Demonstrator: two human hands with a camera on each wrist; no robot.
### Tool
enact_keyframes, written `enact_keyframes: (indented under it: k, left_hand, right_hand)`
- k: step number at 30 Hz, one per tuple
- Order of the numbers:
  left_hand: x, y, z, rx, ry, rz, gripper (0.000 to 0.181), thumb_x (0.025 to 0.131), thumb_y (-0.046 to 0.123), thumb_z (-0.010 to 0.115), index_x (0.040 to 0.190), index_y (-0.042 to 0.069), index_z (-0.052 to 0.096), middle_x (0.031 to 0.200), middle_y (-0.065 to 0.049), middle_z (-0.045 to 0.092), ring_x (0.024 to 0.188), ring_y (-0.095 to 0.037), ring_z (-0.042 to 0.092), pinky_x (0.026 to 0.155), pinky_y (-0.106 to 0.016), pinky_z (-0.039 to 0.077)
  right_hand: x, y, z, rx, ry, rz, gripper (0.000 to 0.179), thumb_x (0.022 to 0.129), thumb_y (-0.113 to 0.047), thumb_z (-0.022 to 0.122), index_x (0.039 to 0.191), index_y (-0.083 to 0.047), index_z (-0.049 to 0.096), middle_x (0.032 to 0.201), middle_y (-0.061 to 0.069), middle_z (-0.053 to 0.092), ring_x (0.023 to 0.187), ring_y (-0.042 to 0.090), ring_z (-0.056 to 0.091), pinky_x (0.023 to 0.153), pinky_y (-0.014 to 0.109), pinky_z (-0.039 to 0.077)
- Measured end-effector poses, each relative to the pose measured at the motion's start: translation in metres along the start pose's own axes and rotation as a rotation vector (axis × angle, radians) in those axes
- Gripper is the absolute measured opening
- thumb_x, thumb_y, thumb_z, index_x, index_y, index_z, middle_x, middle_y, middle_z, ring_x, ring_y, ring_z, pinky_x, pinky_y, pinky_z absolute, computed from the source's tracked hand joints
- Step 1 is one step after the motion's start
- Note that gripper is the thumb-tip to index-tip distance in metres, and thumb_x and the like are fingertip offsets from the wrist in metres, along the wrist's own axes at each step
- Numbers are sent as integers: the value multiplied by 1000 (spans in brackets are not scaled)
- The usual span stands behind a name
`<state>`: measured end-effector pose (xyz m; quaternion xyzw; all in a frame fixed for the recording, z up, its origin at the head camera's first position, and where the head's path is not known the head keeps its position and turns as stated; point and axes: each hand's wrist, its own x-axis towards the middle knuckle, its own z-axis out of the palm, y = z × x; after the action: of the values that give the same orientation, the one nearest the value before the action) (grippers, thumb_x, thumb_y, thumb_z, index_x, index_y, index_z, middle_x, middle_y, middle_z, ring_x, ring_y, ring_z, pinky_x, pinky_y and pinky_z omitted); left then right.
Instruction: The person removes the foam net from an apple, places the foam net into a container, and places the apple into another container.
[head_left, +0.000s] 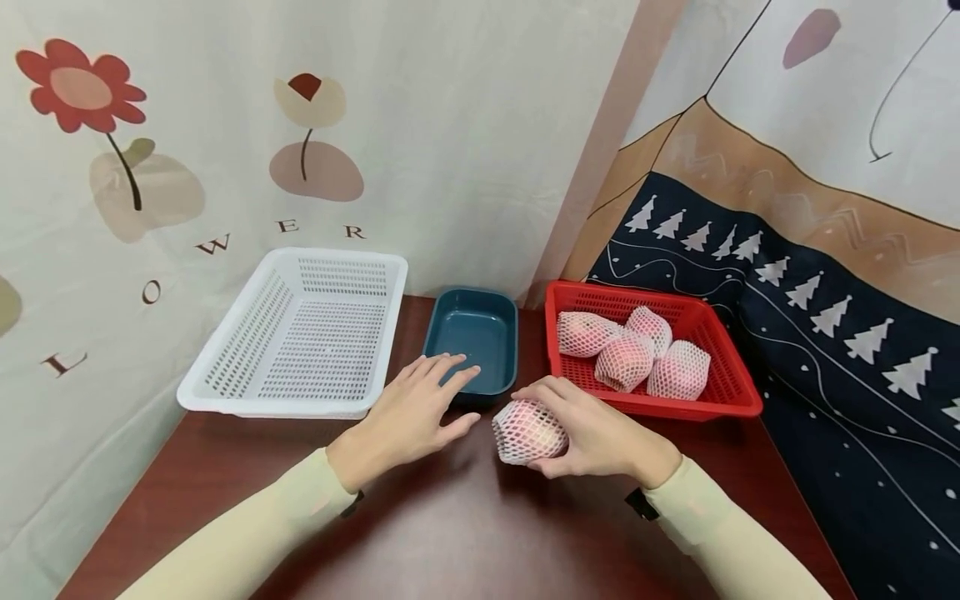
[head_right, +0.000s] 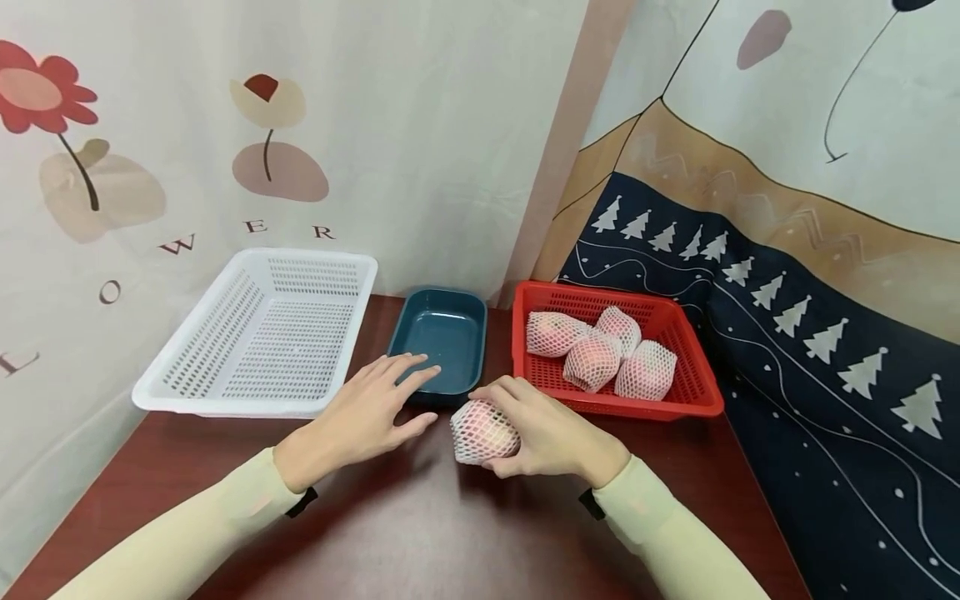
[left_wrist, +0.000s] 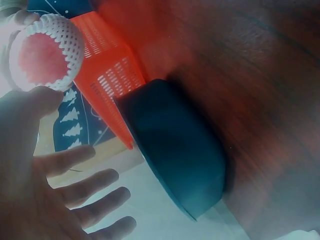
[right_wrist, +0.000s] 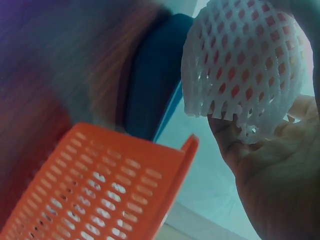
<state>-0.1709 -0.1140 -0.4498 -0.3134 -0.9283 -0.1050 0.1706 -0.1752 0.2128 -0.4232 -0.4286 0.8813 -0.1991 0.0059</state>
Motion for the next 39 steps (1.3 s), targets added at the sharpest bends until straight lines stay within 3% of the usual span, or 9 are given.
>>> enact_keyframes:
  k: [11, 23, 31, 39]
  left_hand:
    - [-10, 1, 4, 1, 6, 24, 69, 108, 57, 79, 162, 15, 68, 161, -15, 70, 148, -38, 70, 126, -63, 57]
    - [-19, 2, 5, -6, 9, 27, 66, 108, 54, 79, 160, 15, 69, 159, -13, 72, 144, -35, 71, 127, -59, 57]
    - [-28, 3, 7, -25, 24, 32, 63, 107, 52, 80, 157, 15, 71, 153, -10, 75, 134, -33, 75, 122, -54, 60]
    - [-33, 4, 11, -56, 17, 37, 61, 105, 51, 84, 155, 17, 73, 148, -6, 78, 135, -29, 76, 118, -50, 63]
  right_hand:
    - [8, 0, 23, -21, -27, 23, 85, 89, -39, 101, 159, -12, 62, 143, 0, 70, 125, 13, 68, 105, 35, 68]
    - [16, 2, 42, -45, -41, 66, 86, 86, -41, 105, 156, -13, 62, 139, 2, 70, 123, 15, 69, 105, 38, 68]
    - [17, 0, 50, -110, -35, 60, 89, 84, -48, 106, 153, -16, 61, 136, 1, 69, 119, 13, 69, 100, 36, 68]
    - [17, -2, 54, -152, -14, 57, 96, 84, -60, 104, 157, -15, 60, 134, 1, 67, 114, 14, 69, 98, 41, 67]
